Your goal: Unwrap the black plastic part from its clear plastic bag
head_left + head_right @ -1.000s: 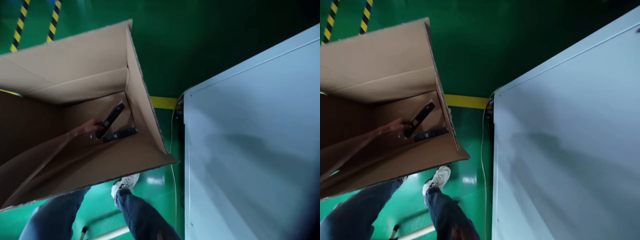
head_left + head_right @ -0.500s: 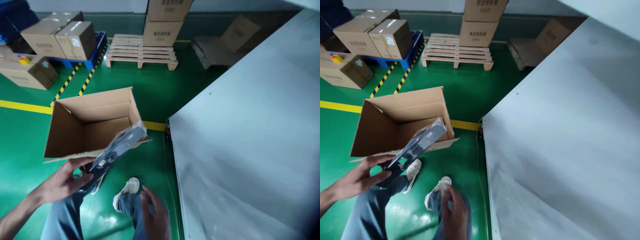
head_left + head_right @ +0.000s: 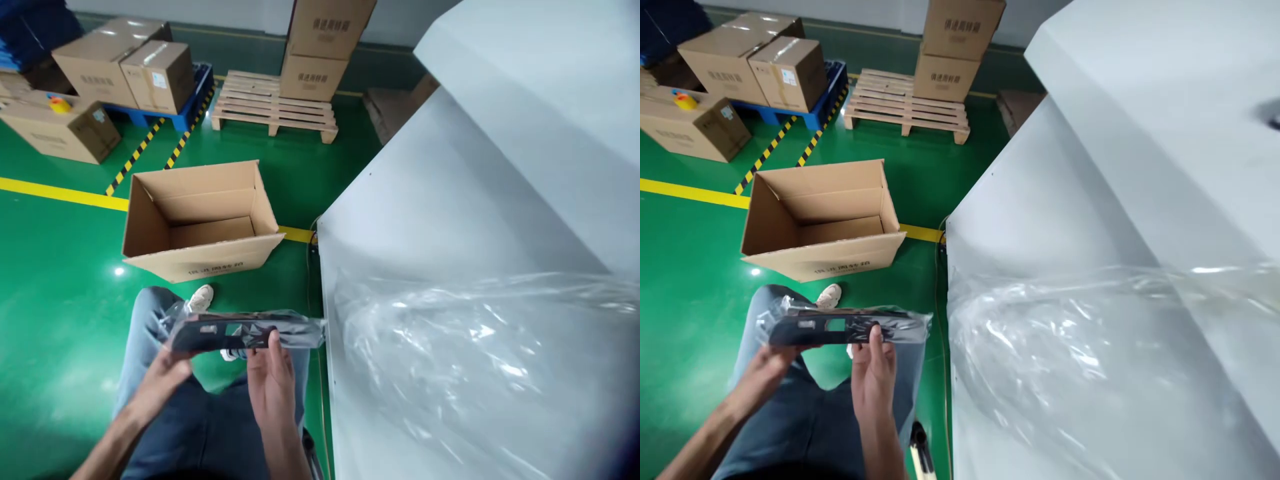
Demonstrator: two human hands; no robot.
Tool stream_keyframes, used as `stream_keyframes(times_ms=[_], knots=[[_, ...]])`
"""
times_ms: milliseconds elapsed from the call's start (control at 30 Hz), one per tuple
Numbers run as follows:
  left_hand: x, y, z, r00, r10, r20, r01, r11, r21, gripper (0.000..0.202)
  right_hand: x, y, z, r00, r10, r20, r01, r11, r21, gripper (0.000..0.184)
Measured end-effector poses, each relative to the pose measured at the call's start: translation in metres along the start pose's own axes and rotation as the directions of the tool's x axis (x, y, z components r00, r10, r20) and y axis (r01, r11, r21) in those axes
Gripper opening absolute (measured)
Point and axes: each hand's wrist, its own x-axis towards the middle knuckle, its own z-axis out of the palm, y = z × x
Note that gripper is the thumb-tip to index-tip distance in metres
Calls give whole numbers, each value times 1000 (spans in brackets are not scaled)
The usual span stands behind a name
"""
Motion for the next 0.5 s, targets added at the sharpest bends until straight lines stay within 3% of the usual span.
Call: stream_keyframes(times_ms=[100, 167, 233, 300, 333, 400, 467, 500], knots=[[-3, -12, 31, 996, -30, -82, 32, 999, 20, 44, -25, 4, 13, 999, 45, 19, -46, 998, 44, 32], [0, -8, 40, 985, -8, -175, 10, 1000, 6, 36, -42, 5, 14, 990, 120, 81, -121, 992, 17, 42], [4, 1, 38, 970, 30, -241, -37, 999, -25, 34, -59, 1, 7, 958, 213, 190, -184, 970, -162, 48], [6, 11, 29, 958, 75, -277, -96, 993, -62, 33, -78, -11, -3, 942, 218, 256, -111, 920, -375, 44], [7, 16, 25, 954, 96, -286, -122, 990, -74, 34, -85, -19, -7, 949, 149, 276, -4, 885, -465, 38], [6, 23, 19, 951, 123, -283, -157, 982, -102, 35, -94, -39, -13, 943, -123, 310, 294, 745, -599, 22], [2, 28, 17, 952, 119, -282, -165, 976, -145, 33, -90, -55, -12, 843, -399, 361, 528, 485, -697, 15], [0, 29, 18, 954, 105, -282, -157, 973, -169, 32, -84, -60, -11, 796, -465, 389, 574, 372, -729, 21]])
